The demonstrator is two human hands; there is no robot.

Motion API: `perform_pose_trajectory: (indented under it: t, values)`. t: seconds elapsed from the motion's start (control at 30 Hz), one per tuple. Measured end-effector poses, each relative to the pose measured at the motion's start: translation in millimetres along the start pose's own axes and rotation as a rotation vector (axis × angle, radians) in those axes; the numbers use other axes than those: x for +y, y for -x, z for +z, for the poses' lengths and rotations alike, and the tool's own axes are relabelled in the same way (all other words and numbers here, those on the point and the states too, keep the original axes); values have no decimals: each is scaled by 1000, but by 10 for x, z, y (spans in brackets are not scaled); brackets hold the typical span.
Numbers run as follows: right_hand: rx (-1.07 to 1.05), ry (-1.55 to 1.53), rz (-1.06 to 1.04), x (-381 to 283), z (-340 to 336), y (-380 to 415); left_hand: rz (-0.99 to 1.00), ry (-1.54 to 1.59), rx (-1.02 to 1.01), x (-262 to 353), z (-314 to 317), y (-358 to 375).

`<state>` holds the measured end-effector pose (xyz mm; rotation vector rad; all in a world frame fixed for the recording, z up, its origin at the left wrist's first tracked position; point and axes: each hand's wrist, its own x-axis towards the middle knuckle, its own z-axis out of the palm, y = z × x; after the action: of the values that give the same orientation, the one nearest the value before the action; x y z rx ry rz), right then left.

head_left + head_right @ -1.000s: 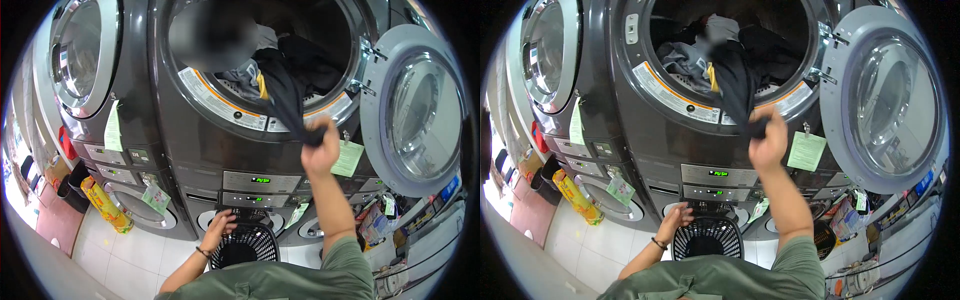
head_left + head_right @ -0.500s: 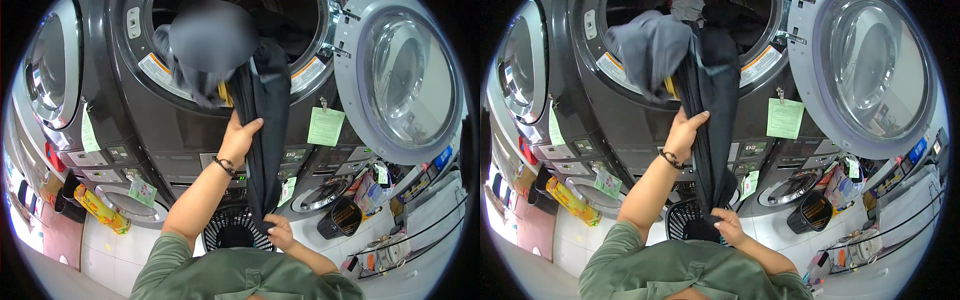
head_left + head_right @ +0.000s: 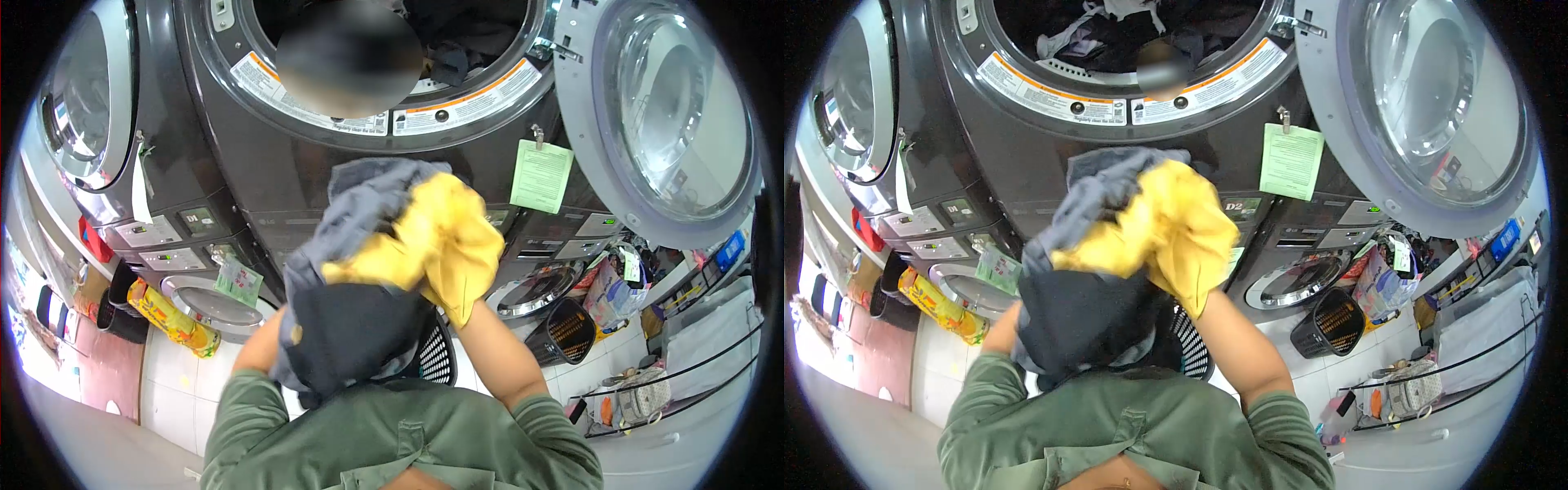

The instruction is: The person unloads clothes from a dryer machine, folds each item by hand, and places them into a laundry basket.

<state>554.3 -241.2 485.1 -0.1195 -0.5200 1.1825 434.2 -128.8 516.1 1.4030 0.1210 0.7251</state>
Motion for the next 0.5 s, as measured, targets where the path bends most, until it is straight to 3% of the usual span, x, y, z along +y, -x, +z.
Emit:
perform_pose_trajectory:
  t: [0.1, 0.27, 0.4, 0.5]
  values:
    - [63, 121, 74, 256, -149, 501, -144, -55, -27, -713, 67, 497]
    - [225, 764, 17, 258, -408, 998, -394, -26, -37, -1128, -360, 1201]
    - [203, 1362, -242, 307, -411, 1096, -390, 209, 77, -1046, -546, 1302]
    - [142, 1815, -519, 445, -417, 953, -470, 220, -89, -1142, -399, 1495]
